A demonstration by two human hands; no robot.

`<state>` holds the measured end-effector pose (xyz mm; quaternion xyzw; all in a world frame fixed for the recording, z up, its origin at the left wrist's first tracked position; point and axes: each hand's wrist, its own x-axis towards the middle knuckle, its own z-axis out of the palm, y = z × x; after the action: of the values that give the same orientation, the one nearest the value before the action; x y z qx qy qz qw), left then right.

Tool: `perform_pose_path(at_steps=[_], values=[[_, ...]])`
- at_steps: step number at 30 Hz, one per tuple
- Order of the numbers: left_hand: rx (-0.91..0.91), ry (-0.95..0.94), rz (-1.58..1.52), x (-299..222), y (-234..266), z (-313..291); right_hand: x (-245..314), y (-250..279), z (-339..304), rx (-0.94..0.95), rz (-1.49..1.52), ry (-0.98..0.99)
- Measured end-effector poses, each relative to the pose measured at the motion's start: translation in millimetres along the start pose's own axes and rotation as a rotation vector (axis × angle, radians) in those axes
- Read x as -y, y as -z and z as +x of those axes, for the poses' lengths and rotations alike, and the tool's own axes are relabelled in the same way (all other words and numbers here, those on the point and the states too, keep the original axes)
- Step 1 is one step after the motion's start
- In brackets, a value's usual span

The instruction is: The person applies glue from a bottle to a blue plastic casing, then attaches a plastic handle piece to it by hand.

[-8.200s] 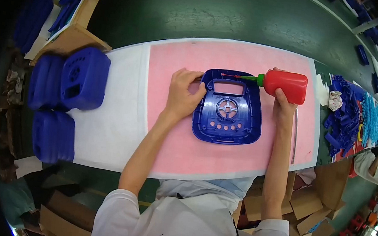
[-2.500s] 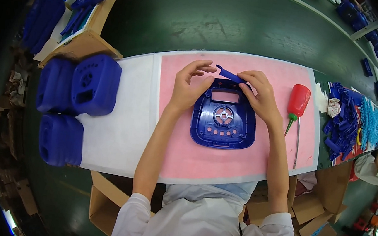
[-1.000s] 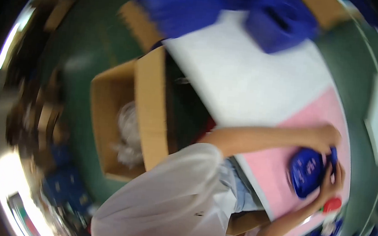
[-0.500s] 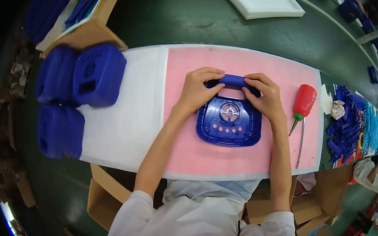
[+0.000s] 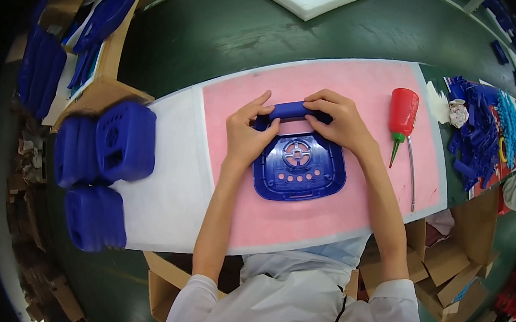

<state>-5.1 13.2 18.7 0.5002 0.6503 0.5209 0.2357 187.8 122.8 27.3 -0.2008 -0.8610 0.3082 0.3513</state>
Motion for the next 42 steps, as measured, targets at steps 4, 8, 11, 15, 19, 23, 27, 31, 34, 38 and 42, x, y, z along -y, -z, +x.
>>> perform_pose_path(at_steps=[4,8,11,15,19,23,27,31,34,38,42], values=[[0.041,-0.035,0.010,-1.1,-0.6,1.4,-1.8,2.4,-0.5,0.013,0.010,0.039],[0.054,-0.027,0.020,0.2,-0.9,0.7,-1.1,3.8,-2.8,0.050,0.037,-0.032],[0.016,-0.080,-0.005,1.4,-2.2,-0.5,-4.5,1.6,-3.9,0.011,0.000,0.028],[0.023,-0.017,-0.052,5.6,0.0,-0.1,-5.8,0.6,-2.5,0.000,0.021,0.036],[0.023,-0.007,-0.134,8.8,-0.7,1.0,-5.3,1.4,-1.6,-0.014,0.049,0.007],[0.038,0.018,-0.066,7.8,-0.3,0.2,-5.4,2.8,-3.2,0.015,0.074,-0.027],[0.037,-0.066,-0.090,9.0,0.1,0.5,-8.4,1.2,-3.0,-0.018,0.033,0.052],[0.081,-0.038,-0.052,0.4,1.9,0.6,-5.0,4.3,-3.3,0.022,0.039,-0.031],[0.077,-0.074,-0.029,1.9,0.9,0.6,-4.6,4.5,-3.6,0.025,0.026,-0.014],[0.053,-0.208,0.138,-0.4,-0.2,0.0,-9.5,1.0,-4.6,-0.006,-0.068,0.119],[0.048,-0.226,0.174,0.5,-0.1,0.3,-3.7,3.4,-3.5,0.033,-0.132,0.086]])
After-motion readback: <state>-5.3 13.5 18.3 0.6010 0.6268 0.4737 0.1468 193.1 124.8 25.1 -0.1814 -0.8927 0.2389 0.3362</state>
